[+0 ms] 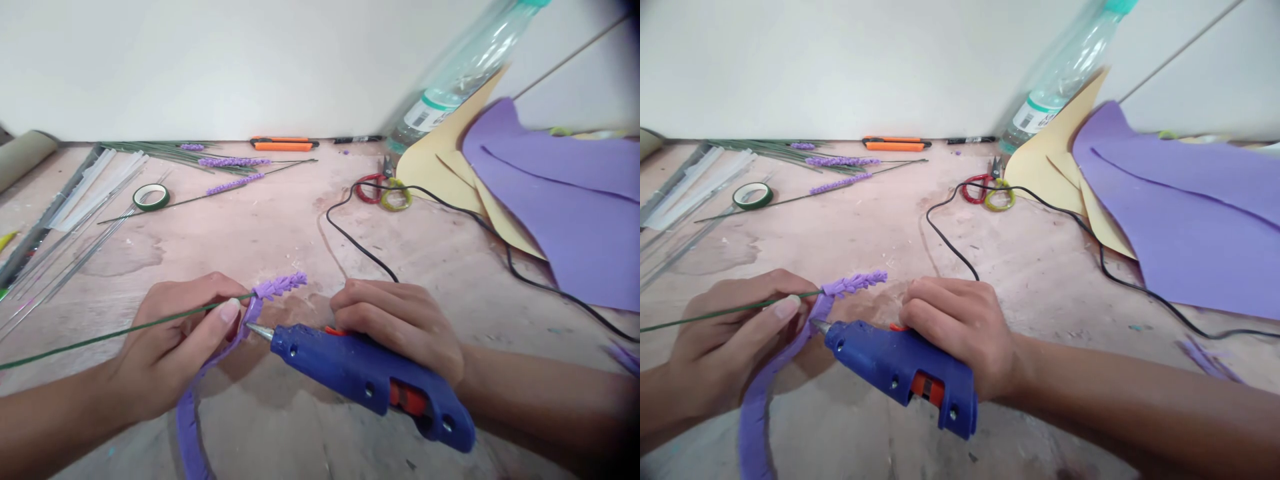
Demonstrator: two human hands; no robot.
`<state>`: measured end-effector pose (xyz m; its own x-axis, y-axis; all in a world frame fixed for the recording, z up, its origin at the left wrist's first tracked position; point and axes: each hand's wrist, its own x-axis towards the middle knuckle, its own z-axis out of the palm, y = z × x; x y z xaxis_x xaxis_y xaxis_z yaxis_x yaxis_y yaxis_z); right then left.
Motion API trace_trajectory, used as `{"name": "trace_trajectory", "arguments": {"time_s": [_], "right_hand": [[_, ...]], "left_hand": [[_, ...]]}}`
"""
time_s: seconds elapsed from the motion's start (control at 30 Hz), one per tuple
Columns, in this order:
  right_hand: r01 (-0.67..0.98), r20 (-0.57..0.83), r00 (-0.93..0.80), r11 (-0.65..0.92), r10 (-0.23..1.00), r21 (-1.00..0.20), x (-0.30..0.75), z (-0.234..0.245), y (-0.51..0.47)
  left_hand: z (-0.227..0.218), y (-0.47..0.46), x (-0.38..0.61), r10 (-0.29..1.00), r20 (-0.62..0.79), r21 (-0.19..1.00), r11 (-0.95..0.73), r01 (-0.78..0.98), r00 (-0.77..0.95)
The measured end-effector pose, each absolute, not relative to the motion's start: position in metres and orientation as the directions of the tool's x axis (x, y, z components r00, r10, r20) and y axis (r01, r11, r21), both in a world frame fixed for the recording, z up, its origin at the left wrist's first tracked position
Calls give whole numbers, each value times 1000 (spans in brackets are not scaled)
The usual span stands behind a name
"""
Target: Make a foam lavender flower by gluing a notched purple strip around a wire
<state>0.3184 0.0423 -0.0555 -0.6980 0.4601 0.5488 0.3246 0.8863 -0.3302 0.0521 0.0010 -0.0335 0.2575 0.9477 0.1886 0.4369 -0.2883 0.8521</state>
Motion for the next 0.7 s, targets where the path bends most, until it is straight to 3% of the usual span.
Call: {"name": "trace_trajectory", "arguments": {"time_s": [0.23,0.5,0.7], "right_hand": [[317,565,-689,890,453,-328,316,-54,43],[287,560,-709,900,429,-327,320,-53,42],[97,526,-830,977,184,-189,326,-40,35]], "left_hand": [[-34,1,52,943,218,848,-310,431,250],[-33,0,51,959,142,834,-250,491,247],[-36,0,49,980,99,865,-169,472,170]]}}
